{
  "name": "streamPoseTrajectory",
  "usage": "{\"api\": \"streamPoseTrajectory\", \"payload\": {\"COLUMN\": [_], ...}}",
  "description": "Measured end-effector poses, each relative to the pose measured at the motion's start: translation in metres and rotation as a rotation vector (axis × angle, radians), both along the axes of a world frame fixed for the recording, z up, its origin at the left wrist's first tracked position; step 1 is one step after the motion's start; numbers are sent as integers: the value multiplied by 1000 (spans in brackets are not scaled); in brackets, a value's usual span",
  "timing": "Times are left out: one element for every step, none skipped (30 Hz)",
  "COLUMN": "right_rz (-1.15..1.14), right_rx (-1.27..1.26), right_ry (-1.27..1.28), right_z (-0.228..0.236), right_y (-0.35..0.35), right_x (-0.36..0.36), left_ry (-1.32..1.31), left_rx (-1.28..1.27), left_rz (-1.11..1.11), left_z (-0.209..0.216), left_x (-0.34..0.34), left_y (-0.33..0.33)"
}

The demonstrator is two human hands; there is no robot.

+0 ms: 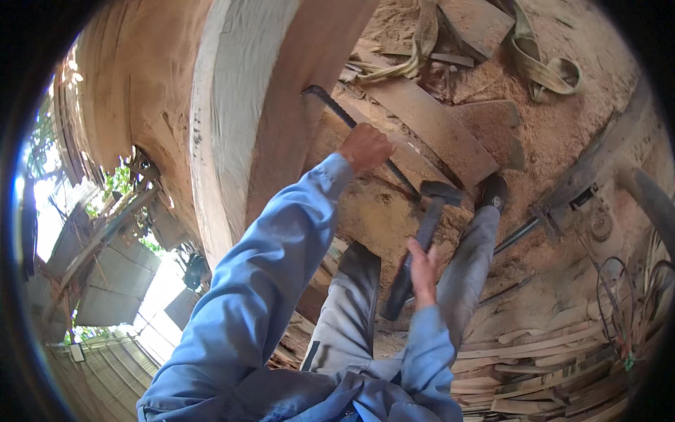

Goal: The person measures a large curved wooden beam with a tape measure, then uses a hammer and chisel to split a smaller piece of wood. The person also moves a strap and repositions the beam during the process.

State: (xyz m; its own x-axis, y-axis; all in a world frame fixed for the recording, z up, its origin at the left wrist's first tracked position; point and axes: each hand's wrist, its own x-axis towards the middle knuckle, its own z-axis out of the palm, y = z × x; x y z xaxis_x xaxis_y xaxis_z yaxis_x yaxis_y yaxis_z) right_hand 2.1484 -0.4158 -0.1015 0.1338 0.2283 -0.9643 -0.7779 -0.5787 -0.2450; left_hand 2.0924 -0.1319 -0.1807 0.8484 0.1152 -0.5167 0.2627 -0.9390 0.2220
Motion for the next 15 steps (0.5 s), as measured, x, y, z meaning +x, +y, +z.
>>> {"api": "streamPoseTrajectory", "payload": {"right_rz": [9, -24, -29, -48, -107, -234, -410, -458, -489, -562, -672, -233, 79, 214, 377], "right_rx": [29, 104, 132, 266, 278, 274, 260, 329, 424, 573, 666, 525, 439, 502, 510], "right_ry": [-29, -105, -225, -376, -522, -638, -694, -881, -1142, -1089, -1111, -1385, -1548, -1245, -940], "right_z": [7, 20, 37, 54, 74, 94, 116, 134, 146, 155, 160, 148, 134, 114, 94], "right_y": [0, 1, 6, 18, 35, 55, 76, 100, 125, 150, 174, 183, 189, 195, 196], "right_x": [19, 38, 67, 94, 123, 151, 176, 198, 210, 218, 217, 182, 150, 110, 75], "left_ry": [-42, -61, -81, -84, -89, -39, -50, -71, -98, -95, -99, -128, -69, -40, -35], "left_rx": [20, 11, 25, 13, -4, 15, 21, 12, -11, 16, 32, 35, 15, 1, 61], "left_rz": [12, 14, 37, 47, 55, 28, 52, 73, 90, 99, 103, 102, 121, 134, 167], "left_z": [-2, -2, -2, -1, 0, 0, 1, 1, 0, -1, -4, -6, -10, -13, -15], "left_x": [0, -1, 0, 1, 1, 2, 2, 2, 1, 0, 0, -1, -2, -2, -2], "left_y": [-1, -3, -4, -5, -6, -7, -8, -8, -8, -8, -9, -11, -14, -17, -19]}}
